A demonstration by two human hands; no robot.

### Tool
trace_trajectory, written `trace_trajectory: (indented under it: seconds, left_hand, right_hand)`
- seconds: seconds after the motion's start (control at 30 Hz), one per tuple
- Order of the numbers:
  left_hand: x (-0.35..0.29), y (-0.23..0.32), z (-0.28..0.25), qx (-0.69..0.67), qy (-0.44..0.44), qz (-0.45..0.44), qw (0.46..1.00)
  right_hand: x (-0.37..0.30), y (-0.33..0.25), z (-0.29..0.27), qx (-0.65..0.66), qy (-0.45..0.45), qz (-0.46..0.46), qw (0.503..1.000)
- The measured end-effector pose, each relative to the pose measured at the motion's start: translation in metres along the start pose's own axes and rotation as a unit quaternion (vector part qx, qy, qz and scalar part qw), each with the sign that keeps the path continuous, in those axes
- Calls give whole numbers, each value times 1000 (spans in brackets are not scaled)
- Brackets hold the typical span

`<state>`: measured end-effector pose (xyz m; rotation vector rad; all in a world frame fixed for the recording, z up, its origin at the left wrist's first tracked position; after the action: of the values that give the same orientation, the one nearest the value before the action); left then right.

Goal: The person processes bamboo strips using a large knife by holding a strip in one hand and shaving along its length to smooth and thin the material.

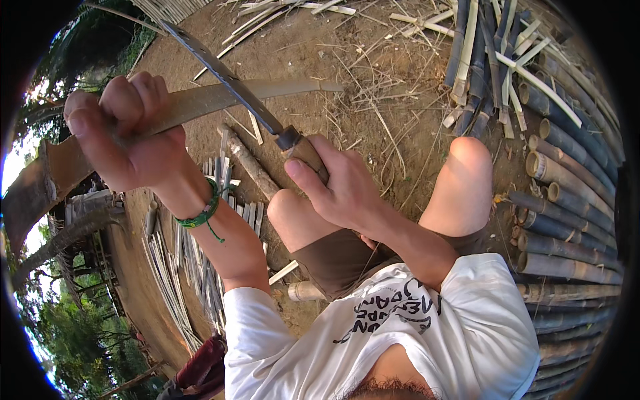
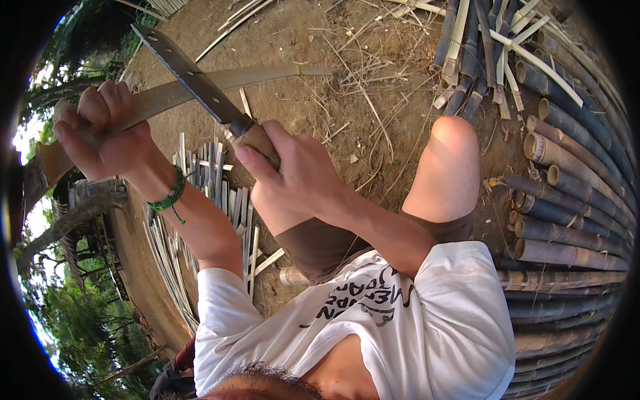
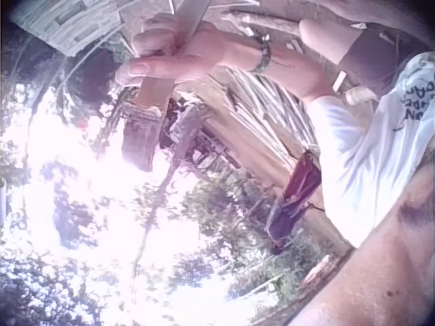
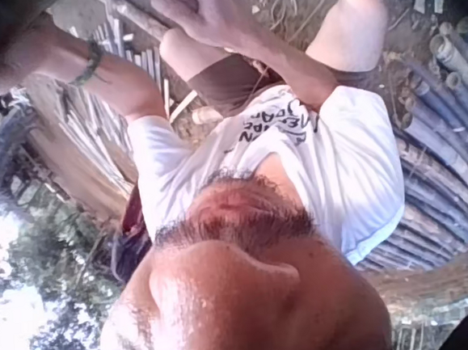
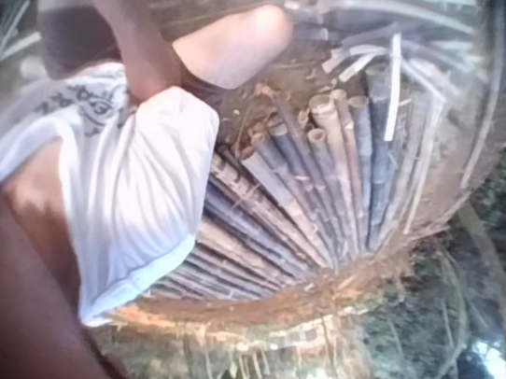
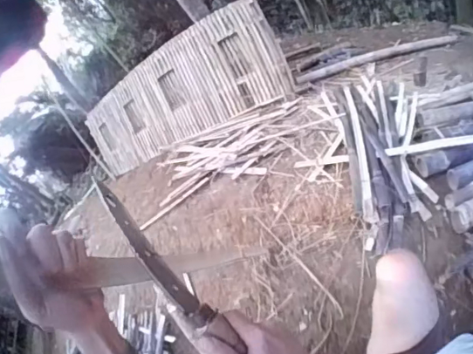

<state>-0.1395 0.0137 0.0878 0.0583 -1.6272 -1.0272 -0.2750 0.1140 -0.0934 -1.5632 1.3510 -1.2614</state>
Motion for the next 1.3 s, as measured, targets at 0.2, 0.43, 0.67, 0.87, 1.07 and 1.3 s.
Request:
trace_trajectory:
  seconds: [0.2, 0.43, 0.67, 0.87, 1.07, 1.3]
  left_hand:
    - [-1, 4, -4, 13, 3, 1, 1000]
    - [-14, 6, -14, 0, 59, 3, 998]
    - [-4, 4, -18, 17, 42, -2, 999]
    - [-11, 11, -32, -11, 78, 0, 997]
    - [6, 1, -41, -35, 79, -1, 996]
    - [-5, 14, -49, 33, 101, 19, 994]
  right_hand:
    - [-1, 42, 17, -30, 43, -3, 999]
    - [-6, 22, 11, -31, -13, -48, 998]
    - [16, 238, 37, -74, -46, 239, 967]
    - [-23, 198, 51, -49, 0, 163, 985]
    - [10, 209, 45, -31, -10, 105, 994]
    - [27, 180, 38, -41, -38, 59, 997]
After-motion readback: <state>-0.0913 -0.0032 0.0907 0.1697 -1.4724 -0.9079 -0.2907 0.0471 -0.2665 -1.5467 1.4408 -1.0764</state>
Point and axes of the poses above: each hand's wrist, its own x-axis towards the middle knuckle, its own z-axis out of the palm, y = z × x, the point moved 4 cm from there along x, towards the middle knuckle, and after that the axes turned 11 degrees about -x, right-handed, at the moved point
